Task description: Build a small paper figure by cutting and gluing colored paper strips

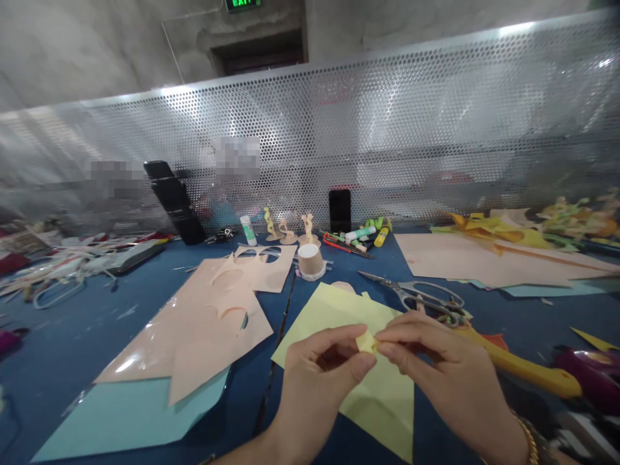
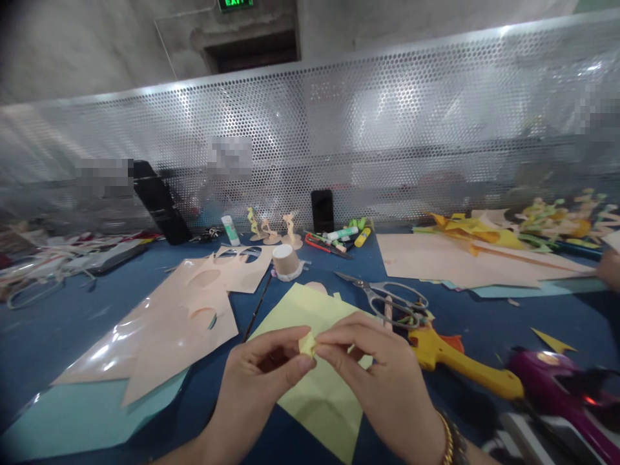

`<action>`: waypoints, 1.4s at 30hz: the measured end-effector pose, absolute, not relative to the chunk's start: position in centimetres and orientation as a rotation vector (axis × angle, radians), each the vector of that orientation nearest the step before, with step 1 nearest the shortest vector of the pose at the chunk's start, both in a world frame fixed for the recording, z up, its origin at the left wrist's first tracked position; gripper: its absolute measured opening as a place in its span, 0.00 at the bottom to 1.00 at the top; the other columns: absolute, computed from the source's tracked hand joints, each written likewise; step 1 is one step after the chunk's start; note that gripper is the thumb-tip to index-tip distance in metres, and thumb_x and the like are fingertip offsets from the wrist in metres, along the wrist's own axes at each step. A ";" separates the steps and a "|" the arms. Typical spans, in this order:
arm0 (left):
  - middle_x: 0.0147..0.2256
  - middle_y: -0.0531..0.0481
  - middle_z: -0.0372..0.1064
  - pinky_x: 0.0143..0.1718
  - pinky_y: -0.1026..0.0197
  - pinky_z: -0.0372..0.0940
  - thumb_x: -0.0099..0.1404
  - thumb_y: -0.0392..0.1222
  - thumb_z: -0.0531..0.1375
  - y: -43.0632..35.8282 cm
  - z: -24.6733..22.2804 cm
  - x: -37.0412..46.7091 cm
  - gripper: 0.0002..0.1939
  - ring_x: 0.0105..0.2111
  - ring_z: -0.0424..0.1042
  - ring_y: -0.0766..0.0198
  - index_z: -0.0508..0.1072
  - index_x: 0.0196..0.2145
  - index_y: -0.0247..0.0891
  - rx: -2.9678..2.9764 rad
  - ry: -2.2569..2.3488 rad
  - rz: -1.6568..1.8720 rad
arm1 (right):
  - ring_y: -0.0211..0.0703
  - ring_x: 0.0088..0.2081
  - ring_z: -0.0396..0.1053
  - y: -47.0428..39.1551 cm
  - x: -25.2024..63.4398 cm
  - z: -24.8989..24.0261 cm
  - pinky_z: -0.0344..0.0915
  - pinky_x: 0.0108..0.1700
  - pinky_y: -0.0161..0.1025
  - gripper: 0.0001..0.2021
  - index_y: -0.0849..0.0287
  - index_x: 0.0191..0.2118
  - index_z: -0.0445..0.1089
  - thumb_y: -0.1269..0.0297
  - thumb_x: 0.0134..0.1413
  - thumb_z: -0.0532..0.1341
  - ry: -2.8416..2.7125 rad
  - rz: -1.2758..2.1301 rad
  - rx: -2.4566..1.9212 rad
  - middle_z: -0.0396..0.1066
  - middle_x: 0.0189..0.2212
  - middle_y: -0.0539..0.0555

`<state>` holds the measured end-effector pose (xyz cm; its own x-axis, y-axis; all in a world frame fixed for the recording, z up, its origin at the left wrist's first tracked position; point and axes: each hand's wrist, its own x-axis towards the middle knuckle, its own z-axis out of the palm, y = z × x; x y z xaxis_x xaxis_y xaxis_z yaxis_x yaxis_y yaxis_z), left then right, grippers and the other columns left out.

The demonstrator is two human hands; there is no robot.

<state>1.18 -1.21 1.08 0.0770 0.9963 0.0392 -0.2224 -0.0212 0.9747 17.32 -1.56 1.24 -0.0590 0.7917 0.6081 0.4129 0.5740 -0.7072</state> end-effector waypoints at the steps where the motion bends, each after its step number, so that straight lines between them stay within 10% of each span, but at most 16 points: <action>1: 0.19 0.57 0.67 0.24 0.72 0.63 0.45 0.34 0.70 -1.2 1.1 1.2 0.11 0.20 0.63 0.74 0.82 0.29 0.43 1.109 0.970 1.272 | 0.35 0.28 0.71 -1.6 17.3 1.2 0.68 0.28 0.27 0.04 0.51 0.29 0.76 0.68 0.51 0.65 -1.679 0.422 -1.015 0.75 0.26 0.46; 42: 0.26 0.51 0.76 0.28 0.71 0.67 0.51 0.38 0.69 -1.3 0.9 1.0 0.07 0.27 0.73 0.69 0.80 0.32 0.40 1.175 0.889 1.228 | 0.31 0.22 0.64 -1.2 17.7 1.2 0.65 0.21 0.27 0.09 0.56 0.30 0.69 0.61 0.60 0.56 -1.681 0.765 -0.988 0.65 0.25 0.48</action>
